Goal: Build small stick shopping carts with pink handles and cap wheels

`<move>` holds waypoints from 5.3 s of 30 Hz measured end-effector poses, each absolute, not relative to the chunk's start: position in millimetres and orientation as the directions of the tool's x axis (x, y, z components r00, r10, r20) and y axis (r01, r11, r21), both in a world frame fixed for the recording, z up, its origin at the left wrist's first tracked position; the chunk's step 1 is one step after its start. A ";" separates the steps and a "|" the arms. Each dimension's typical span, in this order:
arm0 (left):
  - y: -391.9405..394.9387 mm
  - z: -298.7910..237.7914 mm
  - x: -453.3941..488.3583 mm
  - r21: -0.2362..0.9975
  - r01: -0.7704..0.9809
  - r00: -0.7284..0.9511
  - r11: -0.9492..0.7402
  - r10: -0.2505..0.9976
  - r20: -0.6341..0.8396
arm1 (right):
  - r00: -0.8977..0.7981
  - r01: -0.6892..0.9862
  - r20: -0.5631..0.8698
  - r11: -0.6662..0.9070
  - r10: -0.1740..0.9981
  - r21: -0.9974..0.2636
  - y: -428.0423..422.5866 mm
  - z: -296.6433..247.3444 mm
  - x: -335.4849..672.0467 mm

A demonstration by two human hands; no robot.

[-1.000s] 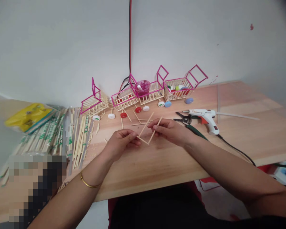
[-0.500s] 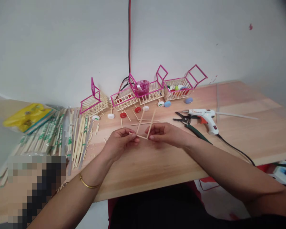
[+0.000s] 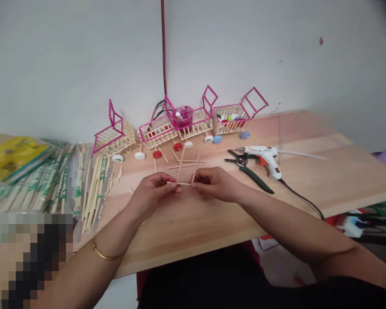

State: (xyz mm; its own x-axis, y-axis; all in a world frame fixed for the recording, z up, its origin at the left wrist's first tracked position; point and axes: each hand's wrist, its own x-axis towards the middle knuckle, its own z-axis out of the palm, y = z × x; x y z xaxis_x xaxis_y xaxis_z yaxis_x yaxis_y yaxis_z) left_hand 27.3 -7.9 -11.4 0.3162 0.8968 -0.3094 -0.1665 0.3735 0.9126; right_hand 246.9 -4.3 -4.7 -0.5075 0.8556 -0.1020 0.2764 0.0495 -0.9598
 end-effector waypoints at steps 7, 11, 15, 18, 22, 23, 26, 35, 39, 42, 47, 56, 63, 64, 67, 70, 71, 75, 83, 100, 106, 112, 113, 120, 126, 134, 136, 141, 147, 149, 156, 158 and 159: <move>-7.2 -11.9 23.8 0.968 0.238 0.321 0.082 0.934 -0.158 | -0.517 0.514 0.120 0.419 0.848 -0.749 -2.0 -5.3 249.6; -8.0 -7.5 24.8 0.816 0.490 0.348 -0.307 0.927 0.139 | -0.558 0.552 0.168 0.514 0.813 -0.657 -1.1 -6.9 249.0; -7.1 -7.1 25.0 0.712 0.523 0.419 -0.468 0.869 0.263 | -0.587 0.572 0.172 0.556 0.791 -0.604 -1.1 -8.6 247.7; -6.6 -9.1 24.4 0.683 0.542 0.440 -0.490 0.858 0.265 | -0.604 0.566 0.163 0.565 0.780 -0.600 -1.0 -9.5 247.2; -7.1 -10.1 23.9 0.676 0.553 0.449 -0.488 0.857 0.251 | -0.599 0.571 0.146 0.548 0.787 -0.611 -0.2 -9.9 246.6; -7.2 -9.7 23.7 0.680 0.553 0.452 -0.482 0.859 0.242 | -0.595 0.571 0.142 0.541 0.791 -0.617 0.1 -9.8 246.5; -6.5 -7.9 22.6 0.705 0.542 0.459 -0.456 0.864 0.206 | -0.580 0.570 0.136 0.519 0.803 -0.637 0.9 -9.6 246.7; -6.7 -14.9 23.5 0.873 0.415 0.308 -0.257 0.942 0.131 | -0.575 0.560 0.117 0.494 0.810 -0.665 0.0 -10.5 246.5; -7.0 -14.0 25.0 0.961 0.252 0.221 -0.113 0.974 0.057 | -0.564 0.532 0.112 0.463 0.818 -0.709 0.0 -8.0 247.2; -4.2 -8.9 19.9 0.972 0.213 0.123 -0.097 0.990 0.072 | -0.535 0.524 0.112 0.433 0.838 -0.733 0.5 -4.8 250.3; 0.1 -1.5 5.8 0.946 0.259 0.009 -0.197 0.979 0.202 | -0.540 0.477 0.032 0.337 0.841 -0.812 -0.4 -0.7 253.5; -11.5 -1.5 24.3 0.876 -0.325 0.371 0.356 0.900 -0.228 | -0.708 0.432 -0.215 0.171 0.673 -0.886 -9.2 4.1 249.4; -16.1 -2.8 26.9 0.813 -0.252 0.392 0.524 0.824 -0.409 | -0.675 0.451 -0.283 0.078 0.681 -0.889 -11.1 1.5 245.5; -16.3 -3.5 26.2 0.850 -0.196 0.363 0.489 0.841 -0.401 | -0.667 0.450 -0.286 0.066 0.689 -0.890 -11.2 1.7 245.2; -16.4 -2.1 22.0 0.958 0.021 0.327 0.288 0.903 -0.278 | -0.648 0.431 -0.269 0.051 0.713 -0.901 -10.2 3.9 247.3; -16.1 4.4 15.7 0.979 0.147 0.429 0.144 0.882 -0.195 | -0.656 0.398 -0.252 0.042 0.711 -0.916 -7.6 7.0 254.5; -16.0 6.6 13.9 0.978 0.159 0.474 0.137 0.858 -0.197 | -0.666 0.392 -0.253 0.041 0.701 -0.919 -6.5 7.8 257.4; -15.3 9.6 11.5 0.971 0.118 0.616 0.208 0.751 -0.236 | -0.710 0.398 -0.276 0.046 0.648 -0.916 -2.5 9.3 267.1; -16.3 15.3 9.8 0.955 0.047 0.628 0.293 0.735 -0.257 | -0.726 0.385 -0.297 0.008 0.621 -0.923 -1.3 9.8 268.2; -16.4 2.5 28.4 0.930 -0.066 0.318 0.363 0.891 -0.325 | -0.572 0.237 -0.223 -0.101 0.789 -0.966 -9.7 5.8 247.5; -12.1 1.6 20.6 0.946 -0.030 0.327 0.323 0.897 -0.296 | -0.597 0.225 -0.175 -0.046 0.783 -0.973 -1.7 2.3 258.5; -11.4 4.3 15.6 0.960 0.095 0.395 0.265 0.875 -0.281 | -0.391 0.035 -0.092 -0.086 0.916 -0.996 4.9 10.0 266.5; -11.5 5.4 15.1 0.961 0.118 0.401 0.250 0.874 -0.276 | -0.383 0.033 -0.085 -0.078 0.920 -0.996 4.8 11.7 266.9; -10.2 8.0 11.8 0.940 0.266 0.452 0.214 0.833 -0.317 | -0.393 0.082 -0.058 -0.028 0.918 -0.996 4.2 13.3 271.7; -7.5 2.1 12.6 0.945 0.015 0.421 0.327 0.855 -0.302 | -0.406 0.129 -0.093 -0.043 0.909 -0.991 7.0 7.6 274.3; -4.6 3.3 13.6 0.912 -0.069 0.296 0.404 0.881 -0.368 | -0.465 0.349 -0.141 0.035 0.874 -0.936 6.2 5.4 274.5; -4.8 2.1 14.0 0.911 -0.072 0.299 0.406 0.880 -0.369 | -0.496 0.438 -0.130 0.118 0.859 -0.891 4.2 10.0 272.7; -6.5 -0.1 15.7 0.909 -0.058 0.317 0.413 0.871 -0.376 | -0.579 0.529 -0.132 0.248 0.805 -0.811 0.7 12.4 267.9; -5.8 -0.9 16.1 0.880 -0.029 0.301 0.474 0.843 -0.445 | -0.590 0.567 -0.110 0.313 0.800 -0.762 0.6 5.9 267.8; -5.1 0.2 13.7 0.874 0.003 0.300 0.486 0.834 -0.464 | -0.558 0.589 -0.113 0.296 0.822 -0.752 0.8 7.1 268.4; -4.1 12.3 0.6 0.814 0.543 0.175 0.207 0.920 -0.351 | -0.639 0.589 -0.079 0.421 0.765 -0.690 3.4 4.5 272.6; -3.3 14.3 -1.3 0.763 0.641 0.147 0.086 0.962 -0.232 | -0.665 0.579 -0.082 0.443 0.742 -0.685 3.9 2.3 273.5; -3.0 14.8 -1.8 0.748 0.662 0.157 0.048 0.967 -0.202 | -0.667 0.579 -0.084 0.445 0.740 -0.683 4.1 1.5 273.7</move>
State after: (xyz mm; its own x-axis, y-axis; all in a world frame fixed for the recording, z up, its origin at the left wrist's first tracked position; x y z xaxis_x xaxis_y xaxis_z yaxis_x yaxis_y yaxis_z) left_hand -1.8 -3.0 14.8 0.1573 0.9667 -0.2017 0.6622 0.0482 0.7478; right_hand 273.7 4.1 1.5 -0.6673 0.7401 -0.0836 0.5794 0.4453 -0.6826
